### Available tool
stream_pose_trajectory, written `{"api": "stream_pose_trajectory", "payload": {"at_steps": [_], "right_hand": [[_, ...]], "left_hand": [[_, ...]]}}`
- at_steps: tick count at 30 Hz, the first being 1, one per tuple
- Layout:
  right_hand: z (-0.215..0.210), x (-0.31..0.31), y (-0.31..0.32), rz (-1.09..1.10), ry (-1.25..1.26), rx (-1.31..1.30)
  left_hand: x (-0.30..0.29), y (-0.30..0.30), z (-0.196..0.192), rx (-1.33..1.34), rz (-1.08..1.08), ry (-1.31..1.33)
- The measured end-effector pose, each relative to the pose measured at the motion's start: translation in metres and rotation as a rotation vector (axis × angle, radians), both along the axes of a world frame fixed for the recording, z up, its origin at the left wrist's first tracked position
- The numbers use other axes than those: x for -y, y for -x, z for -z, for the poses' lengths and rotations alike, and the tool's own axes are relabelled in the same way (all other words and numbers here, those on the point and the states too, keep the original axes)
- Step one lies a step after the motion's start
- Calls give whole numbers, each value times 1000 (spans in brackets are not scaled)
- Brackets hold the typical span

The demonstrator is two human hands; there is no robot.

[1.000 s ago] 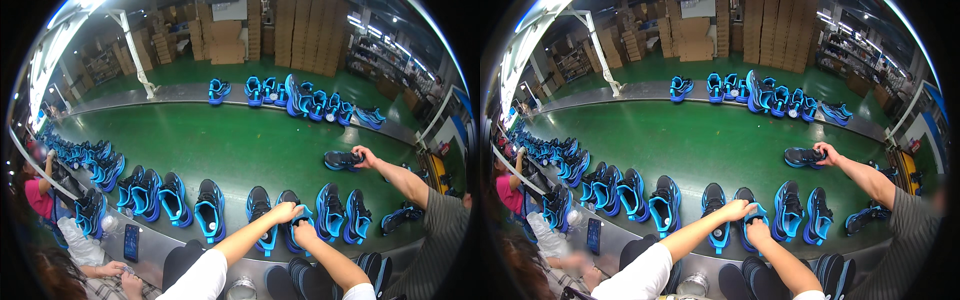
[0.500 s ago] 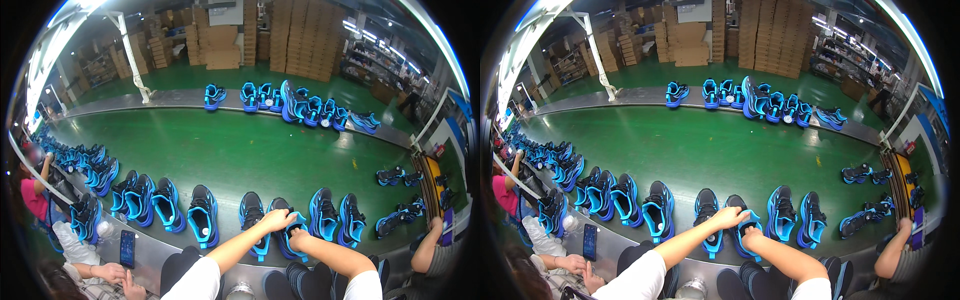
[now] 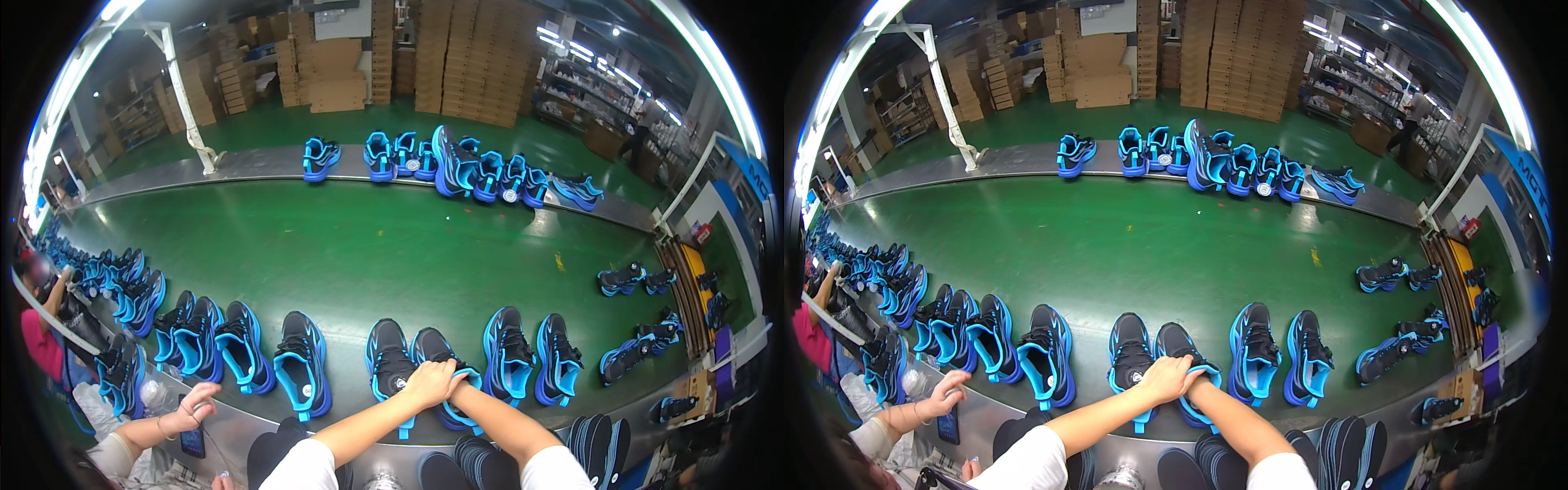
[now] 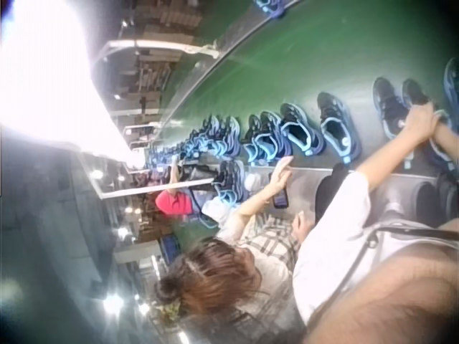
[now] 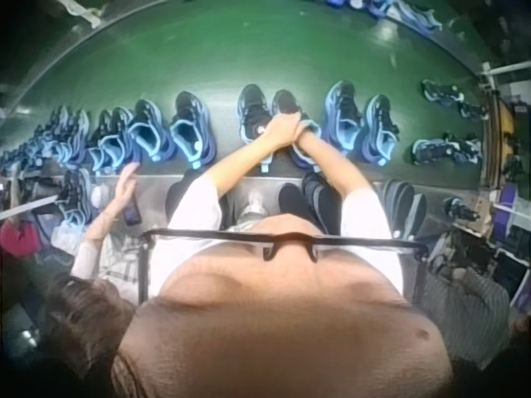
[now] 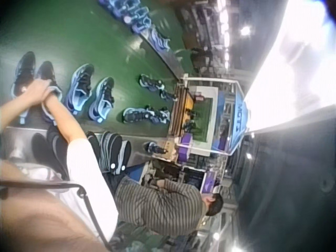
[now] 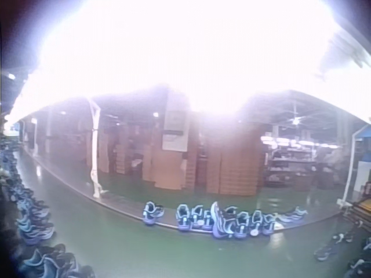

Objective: The person picks up insoles from a stack, inserts them into shoes on an assembly line by hand, and pushes the shoes along the line.

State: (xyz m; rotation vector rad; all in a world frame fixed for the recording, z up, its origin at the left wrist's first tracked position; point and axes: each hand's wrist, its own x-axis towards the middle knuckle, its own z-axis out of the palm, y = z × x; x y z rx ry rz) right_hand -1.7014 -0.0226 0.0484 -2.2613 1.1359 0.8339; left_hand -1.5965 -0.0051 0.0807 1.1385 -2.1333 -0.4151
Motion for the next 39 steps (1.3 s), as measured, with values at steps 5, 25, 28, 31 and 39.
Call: {"api": "stream_pose_trajectory", "payload": {"at_steps": [5,25,28,31,39], "right_hand": [[11,13,-8,-26,-43,-36],[-87,-38,23,17,-228,-130],[-71,-42,30,-2,-174,-88],[-61,-51,25,47,-12,0],[-77,-113,28,283,521,369]], "left_hand": [[3,6,-4,16,54,87],[24,-2,-13,113,-129,-20],[20,5,-24,508,58,119],[29,8,-26,636,77,-67],[26,5,-7,716,68,12]]}}
